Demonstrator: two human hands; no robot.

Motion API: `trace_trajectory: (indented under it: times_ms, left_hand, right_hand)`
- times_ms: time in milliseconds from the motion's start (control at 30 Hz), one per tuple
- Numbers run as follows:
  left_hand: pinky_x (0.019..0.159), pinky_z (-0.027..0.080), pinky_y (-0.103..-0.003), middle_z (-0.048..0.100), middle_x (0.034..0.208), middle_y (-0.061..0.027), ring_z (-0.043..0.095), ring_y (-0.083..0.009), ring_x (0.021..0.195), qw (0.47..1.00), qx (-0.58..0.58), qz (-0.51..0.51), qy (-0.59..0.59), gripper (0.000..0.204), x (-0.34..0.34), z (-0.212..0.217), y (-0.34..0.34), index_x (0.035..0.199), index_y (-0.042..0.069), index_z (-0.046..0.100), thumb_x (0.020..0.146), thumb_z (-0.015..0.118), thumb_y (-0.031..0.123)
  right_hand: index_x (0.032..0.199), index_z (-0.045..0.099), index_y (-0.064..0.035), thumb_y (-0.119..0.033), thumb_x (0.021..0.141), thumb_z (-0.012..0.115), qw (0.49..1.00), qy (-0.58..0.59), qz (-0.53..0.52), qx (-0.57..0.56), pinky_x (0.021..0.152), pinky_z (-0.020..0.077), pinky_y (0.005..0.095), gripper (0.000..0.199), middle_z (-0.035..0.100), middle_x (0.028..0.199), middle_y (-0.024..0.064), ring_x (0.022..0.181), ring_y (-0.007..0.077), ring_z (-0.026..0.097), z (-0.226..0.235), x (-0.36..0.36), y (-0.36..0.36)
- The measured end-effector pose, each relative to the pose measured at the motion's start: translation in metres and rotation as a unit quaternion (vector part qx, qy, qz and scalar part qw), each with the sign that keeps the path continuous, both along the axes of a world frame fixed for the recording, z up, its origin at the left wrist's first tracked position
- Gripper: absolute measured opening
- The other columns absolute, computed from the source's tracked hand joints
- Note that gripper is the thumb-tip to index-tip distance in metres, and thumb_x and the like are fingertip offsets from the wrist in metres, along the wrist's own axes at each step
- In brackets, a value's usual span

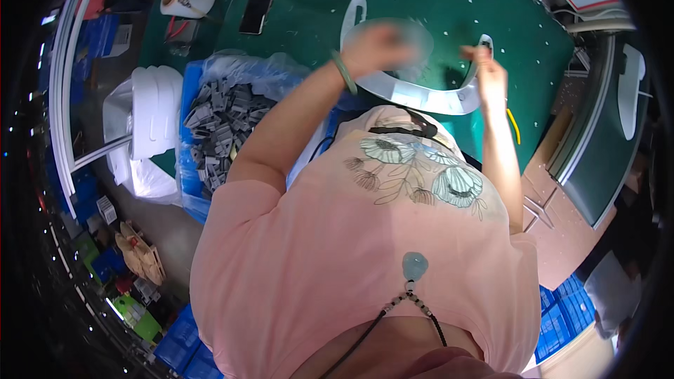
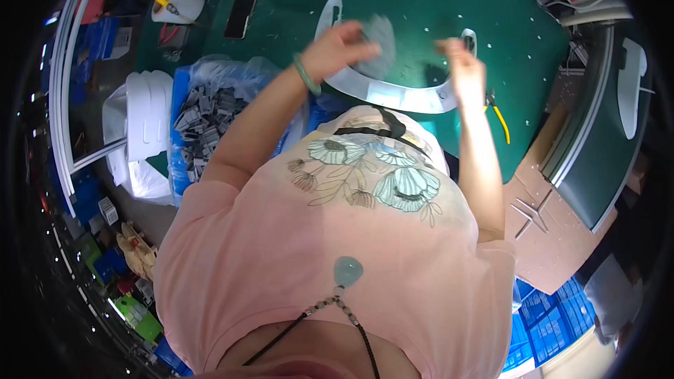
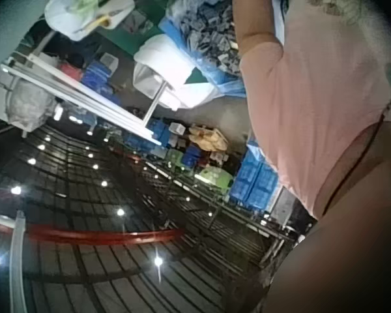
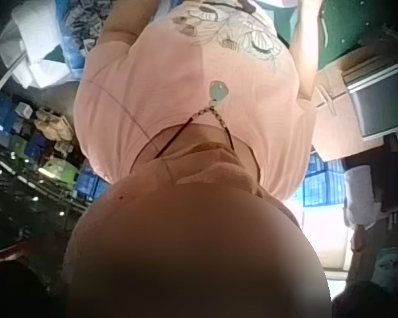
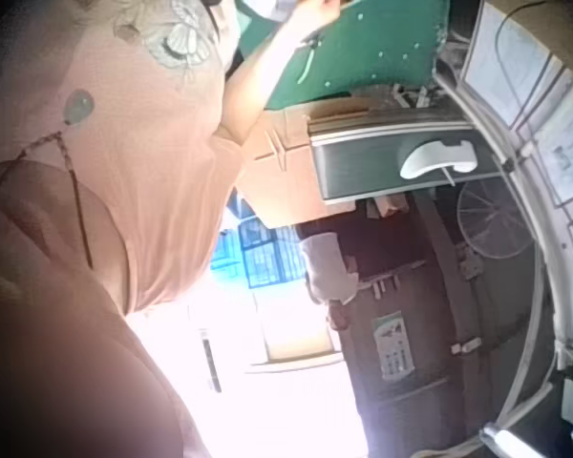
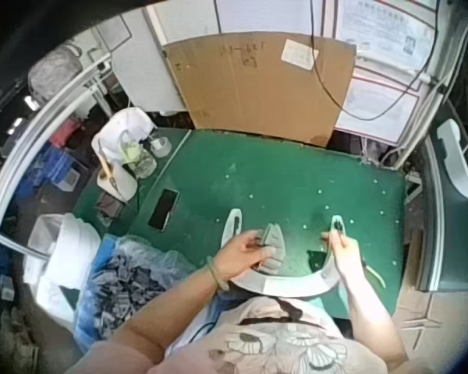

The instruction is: Inspect, trim flash from plastic parts with nippers, and clean with an air nozzle.

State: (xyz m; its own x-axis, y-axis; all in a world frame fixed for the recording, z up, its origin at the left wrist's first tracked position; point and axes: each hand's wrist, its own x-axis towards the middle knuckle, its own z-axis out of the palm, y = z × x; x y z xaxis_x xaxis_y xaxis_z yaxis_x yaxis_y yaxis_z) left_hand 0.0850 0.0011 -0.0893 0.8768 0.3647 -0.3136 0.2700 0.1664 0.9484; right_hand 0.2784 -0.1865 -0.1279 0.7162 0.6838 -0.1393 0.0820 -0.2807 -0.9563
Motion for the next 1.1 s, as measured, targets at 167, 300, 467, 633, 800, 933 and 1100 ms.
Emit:
trace_trajectory:
  times_ms: [167,300,467,633,800,933,1100]
  left_hand:
    - [0.063,0.051,-0.03,0.068,0.082,-0.0077,0.066,-0.016,0.075,0.904,0.322,0.267,0.087,0.039,-0.023,-0.073,0.109,0.096,0.001,0.063,0.077,0.073,0.034]
    - [0.069,0.052,-0.037,0.068,0.081,-0.013,0.067,-0.0269,0.076,0.858,0.449,0.188,0.166,0.039,-0.012,-0.076,0.093,0.089,0.001,0.063,0.073,0.073,0.036]
    - [0.075,0.051,-0.043,0.065,0.091,-0.0157,0.063,-0.0344,0.085,0.834,0.5,0.178,0.152,0.04,-0.011,-0.082,0.083,0.091,0.003,0.059,0.071,0.07,0.036]
    - [0.072,0.051,-0.04,0.067,0.086,-0.0159,0.064,-0.0325,0.08,0.824,0.5,0.192,0.183,0.041,-0.016,-0.085,0.081,0.093,0.0,0.059,0.071,0.073,0.032]
    - [0.072,0.051,-0.04,0.067,0.086,-0.0159,0.065,-0.0324,0.08,0.816,0.534,0.19,0.112,0.044,-0.015,-0.089,0.081,0.094,0.0,0.059,0.07,0.073,0.033]
    - [0.073,0.051,-0.041,0.066,0.088,-0.0178,0.064,-0.0337,0.082,0.813,0.542,0.167,0.134,0.045,-0.013,-0.085,0.084,0.094,0.0,0.057,0.07,0.072,0.036]
    - [0.073,0.052,-0.044,0.063,0.094,-0.0211,0.063,-0.0367,0.085,0.779,0.576,0.101,0.225,0.049,0.0,-0.064,0.067,0.096,-0.001,0.052,0.071,0.071,0.036]
  right_hand:
    - [0.123,0.058,-0.0066,-0.059,0.077,0.063,0.95,-0.209,-0.106,-0.205,0.093,0.0442,0.037,0.071,0.061,0.117,0.0193,0.111,0.0329,0.058,-0.047,0.05,-0.017]
    - [0.129,0.052,-0.0072,-0.053,0.076,0.065,0.952,-0.21,-0.082,-0.208,0.091,0.0452,0.0384,0.072,0.061,0.118,0.0194,0.109,0.0337,0.059,-0.053,0.033,-0.017]
    - [0.131,0.051,-0.0093,-0.057,0.075,0.065,0.943,-0.212,-0.07,-0.245,0.09,0.0454,0.0376,0.075,0.061,0.116,0.0205,0.108,0.0336,0.059,-0.047,0.03,-0.012]
    - [0.13,0.052,-0.011,-0.058,0.074,0.065,0.94,-0.215,-0.072,-0.256,0.09,0.0457,0.0382,0.074,0.061,0.116,0.0206,0.107,0.0343,0.059,-0.05,0.03,-0.013]
    - [0.13,0.052,-0.0106,-0.058,0.074,0.065,0.946,-0.204,-0.07,-0.243,0.09,0.0456,0.0383,0.075,0.061,0.116,0.0203,0.107,0.0342,0.059,-0.049,0.034,-0.012]
    - [0.129,0.052,-0.0108,-0.057,0.074,0.066,0.948,-0.205,-0.074,-0.233,0.089,0.0458,0.0381,0.074,0.061,0.116,0.02,0.107,0.0341,0.06,-0.051,0.033,-0.011]
    - [0.129,0.053,-0.0111,-0.056,0.074,0.067,0.944,-0.208,-0.08,-0.244,0.087,0.0467,0.038,0.072,0.062,0.114,0.0202,0.105,0.0335,0.061,-0.051,0.032,-0.013]
